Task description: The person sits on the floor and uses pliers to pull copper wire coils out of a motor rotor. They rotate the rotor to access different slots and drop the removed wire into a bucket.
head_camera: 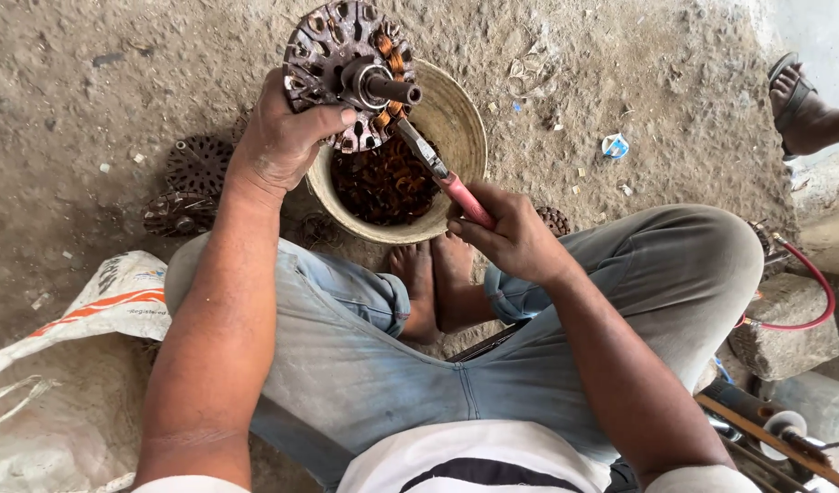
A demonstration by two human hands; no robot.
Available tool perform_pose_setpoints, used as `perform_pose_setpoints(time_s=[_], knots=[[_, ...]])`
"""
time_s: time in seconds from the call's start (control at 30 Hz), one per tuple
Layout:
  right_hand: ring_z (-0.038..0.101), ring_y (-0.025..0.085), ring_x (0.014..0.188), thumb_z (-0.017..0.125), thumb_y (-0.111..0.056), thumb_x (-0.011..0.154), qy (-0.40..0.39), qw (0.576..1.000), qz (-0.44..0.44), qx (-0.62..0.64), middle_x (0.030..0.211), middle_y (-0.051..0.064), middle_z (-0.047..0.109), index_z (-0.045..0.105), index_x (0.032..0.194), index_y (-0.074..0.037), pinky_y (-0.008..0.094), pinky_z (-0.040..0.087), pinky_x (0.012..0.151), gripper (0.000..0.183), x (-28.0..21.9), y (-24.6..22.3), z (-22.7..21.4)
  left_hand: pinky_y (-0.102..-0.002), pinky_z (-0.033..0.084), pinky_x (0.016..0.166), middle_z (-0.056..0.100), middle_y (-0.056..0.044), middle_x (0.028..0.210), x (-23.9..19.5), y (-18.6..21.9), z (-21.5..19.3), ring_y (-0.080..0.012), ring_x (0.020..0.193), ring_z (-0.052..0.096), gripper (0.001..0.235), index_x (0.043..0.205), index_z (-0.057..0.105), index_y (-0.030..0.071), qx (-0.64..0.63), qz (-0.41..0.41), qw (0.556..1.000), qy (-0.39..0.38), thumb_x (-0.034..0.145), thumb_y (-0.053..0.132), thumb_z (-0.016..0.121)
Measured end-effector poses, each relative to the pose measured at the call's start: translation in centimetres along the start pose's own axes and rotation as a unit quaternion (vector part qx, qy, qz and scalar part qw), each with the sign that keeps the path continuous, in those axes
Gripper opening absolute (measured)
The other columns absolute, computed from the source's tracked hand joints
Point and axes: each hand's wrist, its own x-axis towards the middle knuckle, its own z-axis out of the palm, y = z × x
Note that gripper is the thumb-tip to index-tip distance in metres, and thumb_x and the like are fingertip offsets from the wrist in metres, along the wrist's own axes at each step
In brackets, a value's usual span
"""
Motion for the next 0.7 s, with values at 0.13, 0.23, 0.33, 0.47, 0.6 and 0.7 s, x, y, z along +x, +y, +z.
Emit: perform_pose_setpoints(time_s=[0.13, 0.23, 0.33, 0.47, 0.6, 0.7], knots=[[0.061, 0.009, 0.079, 0.076, -0.014, 0.085, 0.044, 0.998, 0.005, 0.035, 0.086, 0.004, 0.067, 0.058, 0.111, -0.002, 0.029, 0.053, 0.071, 0.033, 1.0, 1.8, 2.2, -0.043, 0.057, 0.099, 0.074, -0.006, 0.111, -0.3, -0.8, -0.2, -0.0214, 0.114, 0.069, 0.054, 0.113, 0.074, 0.008, -0.085, -0.024, 0.995, 0.042, 0.074, 0.042, 0.088], [0.060, 0.012, 0.078, 0.077, -0.013, 0.085, 0.034, 0.999, 0.020, 0.015, 0.084, 0.006, 0.066, 0.065, 0.106, 0.000, 0.032, 0.053, 0.071, 0.027, 1.4, 2.3, 3.3, -0.043, 0.057, 0.099, 0.073, -0.009, 0.107, 0.0, -1.6, 0.0, -0.0242, 0.106, 0.069, 0.051, 0.115, 0.075, 0.004, -0.155, -0.010, 0.987, 0.037, 0.083, 0.040, 0.093], [0.059, 0.014, 0.074, 0.074, -0.011, 0.085, 0.007, 0.999, 0.031, -0.017, 0.079, 0.008, 0.065, 0.063, 0.110, 0.000, 0.034, 0.052, 0.068, 0.030, 1.4, 1.7, 2.2, -0.045, 0.062, 0.079, 0.075, -0.006, 0.099, 0.2, -1.5, 0.0, -0.0233, 0.097, 0.073, 0.053, 0.106, 0.074, 0.010, -0.143, -0.041, 0.988, 0.050, 0.073, 0.046, 0.093], [0.059, 0.018, 0.070, 0.065, -0.007, 0.087, -0.033, 0.997, -0.010, -0.063, 0.078, 0.013, 0.064, 0.060, 0.116, -0.001, 0.037, 0.051, 0.066, 0.030, 0.7, 1.0, 0.7, -0.041, 0.065, 0.083, 0.074, -0.007, 0.100, -0.5, -0.6, -0.9, -0.0220, 0.097, 0.073, 0.045, 0.108, 0.075, 0.010, -0.106, -0.055, 0.992, 0.040, 0.078, 0.040, 0.091], [0.064, 0.019, 0.075, 0.067, -0.010, 0.089, -0.059, 0.995, -0.019, -0.080, 0.084, 0.015, 0.067, 0.056, 0.127, -0.001, 0.039, 0.053, 0.069, 0.040, -0.1, 2.4, 0.4, -0.039, 0.063, 0.090, 0.072, -0.008, 0.105, -0.8, -0.8, -1.6, -0.0210, 0.105, 0.072, 0.039, 0.110, 0.073, 0.007, -0.042, -0.056, 0.997, 0.023, 0.085, 0.033, 0.087], [0.068, 0.021, 0.086, 0.071, -0.014, 0.090, -0.108, 0.993, -0.030, -0.029, 0.096, 0.016, 0.071, 0.055, 0.130, -0.002, 0.039, 0.055, 0.076, 0.045, -0.2, 3.6, 0.5, -0.039, 0.063, 0.084, 0.072, -0.009, 0.106, -1.0, -0.9, -2.0, -0.0232, 0.100, 0.073, 0.046, 0.116, 0.068, 0.004, -0.017, -0.099, 0.995, 0.025, 0.081, 0.029, 0.084]])
